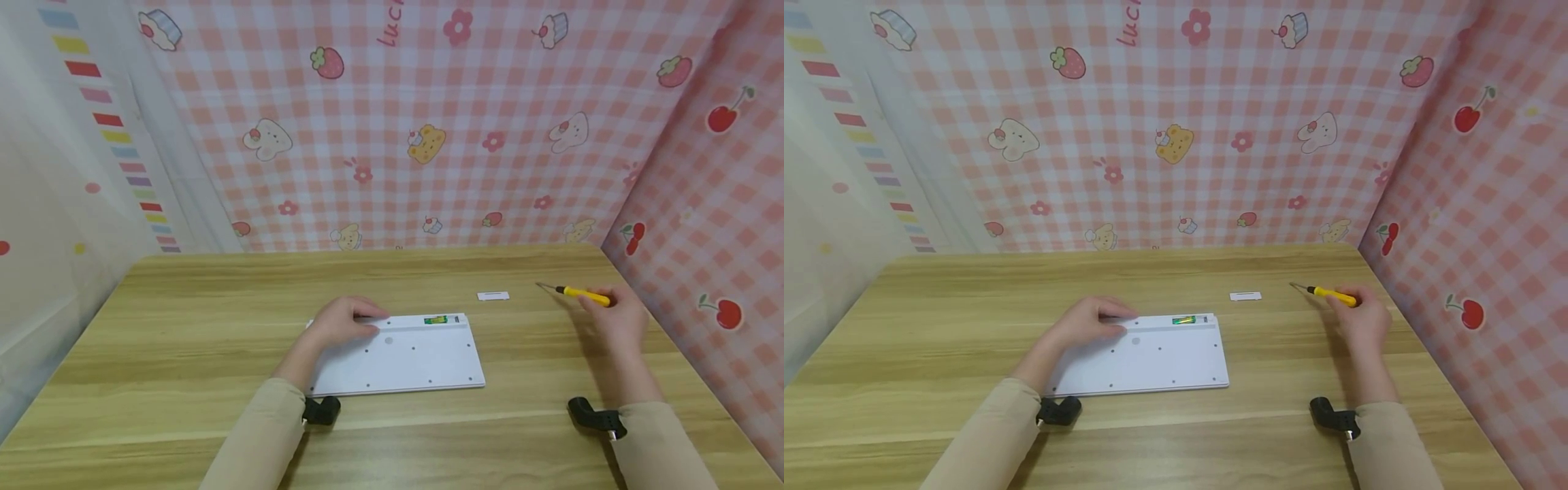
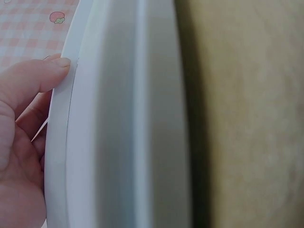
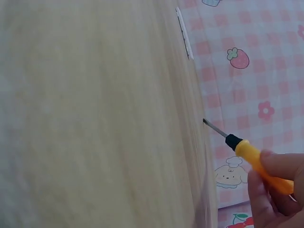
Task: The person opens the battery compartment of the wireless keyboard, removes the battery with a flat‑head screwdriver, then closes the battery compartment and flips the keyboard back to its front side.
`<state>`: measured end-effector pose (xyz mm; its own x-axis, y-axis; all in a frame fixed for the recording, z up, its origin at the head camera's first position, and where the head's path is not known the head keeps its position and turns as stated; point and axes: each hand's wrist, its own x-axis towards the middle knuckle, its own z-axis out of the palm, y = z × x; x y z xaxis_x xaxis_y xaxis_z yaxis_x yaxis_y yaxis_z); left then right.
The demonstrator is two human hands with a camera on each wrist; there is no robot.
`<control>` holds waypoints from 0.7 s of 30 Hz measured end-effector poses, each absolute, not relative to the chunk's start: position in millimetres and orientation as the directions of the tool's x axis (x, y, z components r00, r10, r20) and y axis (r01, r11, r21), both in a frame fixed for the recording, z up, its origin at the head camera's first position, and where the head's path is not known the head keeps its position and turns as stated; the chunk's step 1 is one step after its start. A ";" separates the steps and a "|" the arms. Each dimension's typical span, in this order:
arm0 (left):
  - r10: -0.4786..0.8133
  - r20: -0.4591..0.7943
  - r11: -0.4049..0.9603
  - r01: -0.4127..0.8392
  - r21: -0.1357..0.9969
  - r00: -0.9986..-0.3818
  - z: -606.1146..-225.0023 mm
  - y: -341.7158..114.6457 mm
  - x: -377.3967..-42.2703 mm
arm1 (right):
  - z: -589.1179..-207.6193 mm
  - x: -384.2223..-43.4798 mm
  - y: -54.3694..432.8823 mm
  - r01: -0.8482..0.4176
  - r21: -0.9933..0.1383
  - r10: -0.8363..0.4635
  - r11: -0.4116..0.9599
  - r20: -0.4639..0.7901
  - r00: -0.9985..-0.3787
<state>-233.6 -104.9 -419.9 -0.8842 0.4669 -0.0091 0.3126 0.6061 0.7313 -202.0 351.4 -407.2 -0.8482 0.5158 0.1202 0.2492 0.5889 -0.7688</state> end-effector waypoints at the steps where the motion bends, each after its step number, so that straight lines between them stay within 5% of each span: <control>1: 0.466 -0.010 0.607 0.312 0.731 -0.884 -419.7 -105.0 -233.5 | -407.4 -201.9 351.1 0.244 -0.749 0.501 0.616 0.134 -0.855; 21: 0.443 -0.024 0.616 0.284 0.735 -0.896 -420.7 -104.5 -232.2 | -418.0 -198.7 351.1 0.062 -0.556 0.202 0.829 0.195 -0.960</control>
